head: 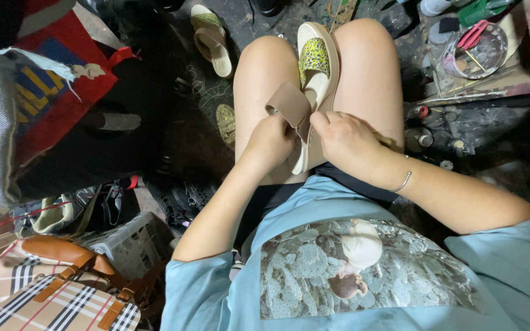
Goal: The person sits on the floor and sews a beige slide sandal using a needle and thread. They repeatedly push the needle through the shoe's strap and pull the thread to secure it.
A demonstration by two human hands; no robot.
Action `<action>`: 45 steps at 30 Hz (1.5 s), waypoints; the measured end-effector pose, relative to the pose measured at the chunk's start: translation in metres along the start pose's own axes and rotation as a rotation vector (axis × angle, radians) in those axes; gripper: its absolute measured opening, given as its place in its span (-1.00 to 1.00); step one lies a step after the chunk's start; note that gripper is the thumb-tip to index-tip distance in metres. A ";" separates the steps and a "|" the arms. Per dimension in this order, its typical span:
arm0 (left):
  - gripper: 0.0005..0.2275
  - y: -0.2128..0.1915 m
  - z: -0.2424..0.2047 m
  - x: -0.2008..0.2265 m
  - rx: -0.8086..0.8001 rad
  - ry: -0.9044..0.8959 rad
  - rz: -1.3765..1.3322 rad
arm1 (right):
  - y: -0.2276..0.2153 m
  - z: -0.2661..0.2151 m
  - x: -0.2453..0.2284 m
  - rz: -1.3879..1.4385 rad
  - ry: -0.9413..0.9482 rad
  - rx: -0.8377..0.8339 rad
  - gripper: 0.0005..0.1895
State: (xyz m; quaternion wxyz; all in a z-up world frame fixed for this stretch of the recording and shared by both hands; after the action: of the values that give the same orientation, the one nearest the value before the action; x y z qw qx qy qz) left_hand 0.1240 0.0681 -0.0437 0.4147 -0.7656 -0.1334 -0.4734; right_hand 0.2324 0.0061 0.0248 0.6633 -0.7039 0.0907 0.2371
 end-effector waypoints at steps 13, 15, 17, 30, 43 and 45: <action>-0.88 -0.009 -0.013 0.000 0.008 -0.004 -0.029 | -0.018 0.004 -0.004 -0.168 -0.026 -0.146 -0.93; -0.89 -0.006 -0.013 0.008 -0.005 0.046 0.010 | -0.017 0.004 -0.001 -0.222 0.005 -0.171 -0.88; -0.88 -0.003 -0.013 0.007 -0.034 0.040 -0.030 | -0.011 -0.001 0.000 -0.210 0.009 -0.155 -0.86; -0.84 -0.005 -0.015 0.009 -0.024 0.099 0.003 | -0.021 -0.003 -0.002 -0.292 -0.041 -0.116 -0.91; -0.86 -0.023 -0.030 0.019 0.284 0.034 0.160 | -0.049 -0.039 0.010 -0.318 0.059 -0.059 -0.71; -0.84 -0.024 -0.028 0.019 0.367 0.035 0.204 | -0.043 -0.029 0.007 -0.237 0.059 -0.038 -0.47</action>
State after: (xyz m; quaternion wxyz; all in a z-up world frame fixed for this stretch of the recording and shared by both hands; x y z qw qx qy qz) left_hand 0.1021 0.0579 -0.0095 0.5951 -0.6784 -0.1321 -0.4101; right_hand 0.2636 -0.0161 0.0607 0.6701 -0.7290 0.0219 0.1378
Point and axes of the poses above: each hand's wrist, its own z-axis towards the middle knuckle, its own y-axis out of the palm, x = y × z, the point moved 9 cm from there along z, towards the middle knuckle, and after that the axes turned 1 degree about -z, right-handed, at the moved point
